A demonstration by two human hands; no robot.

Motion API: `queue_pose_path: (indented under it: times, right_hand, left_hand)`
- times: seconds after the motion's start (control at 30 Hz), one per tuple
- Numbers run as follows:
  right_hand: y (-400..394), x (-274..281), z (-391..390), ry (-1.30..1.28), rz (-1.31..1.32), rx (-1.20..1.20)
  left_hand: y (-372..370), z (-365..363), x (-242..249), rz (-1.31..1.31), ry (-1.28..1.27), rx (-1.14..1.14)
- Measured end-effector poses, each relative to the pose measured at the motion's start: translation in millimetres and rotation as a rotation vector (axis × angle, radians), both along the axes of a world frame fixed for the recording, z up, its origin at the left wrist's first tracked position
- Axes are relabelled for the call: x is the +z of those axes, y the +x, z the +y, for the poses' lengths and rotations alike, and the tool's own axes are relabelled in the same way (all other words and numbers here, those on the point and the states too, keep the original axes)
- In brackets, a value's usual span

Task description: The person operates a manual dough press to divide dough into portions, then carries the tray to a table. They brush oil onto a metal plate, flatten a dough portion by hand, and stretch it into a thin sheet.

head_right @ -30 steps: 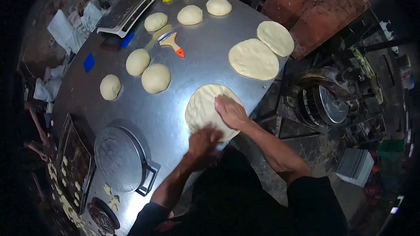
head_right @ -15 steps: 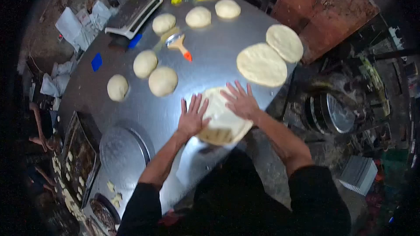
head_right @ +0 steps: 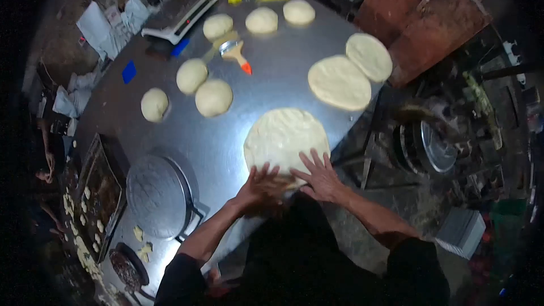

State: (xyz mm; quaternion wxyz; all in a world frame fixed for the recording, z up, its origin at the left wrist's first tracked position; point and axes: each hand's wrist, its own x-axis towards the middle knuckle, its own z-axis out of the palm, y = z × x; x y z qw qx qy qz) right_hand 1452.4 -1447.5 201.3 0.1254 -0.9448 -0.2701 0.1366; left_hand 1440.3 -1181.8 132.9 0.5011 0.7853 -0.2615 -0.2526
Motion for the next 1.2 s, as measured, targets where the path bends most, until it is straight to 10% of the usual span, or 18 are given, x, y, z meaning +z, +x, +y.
queue_pose_path:
  times: [0.07,0.1,0.17,0.4,0.47,0.6,0.8,0.97,1.07,1.13,1.2]
  right_hand:
    - [35,10,-7,-0.015,0.072,0.059]
    - [59,8,-8,0.158,0.034,-0.178]
    - [103,0,-2,0.386,-0.105,-0.511]
    - [142,25,-2,0.273,0.252,-0.465]
    - [126,-2,-7,0.499,0.144,-0.432]
    - [122,-5,-10,0.467,0.225,-0.651]
    - [123,73,-50,1.058,0.128,-0.528]
    - [127,102,-80,0.546,0.388,-0.287]
    - [119,56,-71,0.095,0.452,0.022]
    - [100,58,-7,0.047,0.390,0.019]
    - [74,54,79,0.382,0.329,0.076]
  left_hand:
    - [46,23,2,0.377,-0.092,0.104]
    - [82,11,38,-0.233,0.225,0.077]
    - [128,-14,50,-0.611,0.361,0.565]
    - [147,-15,70,-0.222,0.524,0.217]
    - [131,-17,31,-0.090,-0.181,0.564]
    - [143,-22,64,-0.046,0.240,0.344]
    - [156,-20,170,0.091,0.084,0.369]
    - [144,-22,158,-0.474,0.070,0.091]
    - [89,-17,52,-0.508,0.373,-0.085]
    - [18,-7,40,-0.642,0.232,0.147]
    - [-41,16,94,-0.084,0.284,0.324]
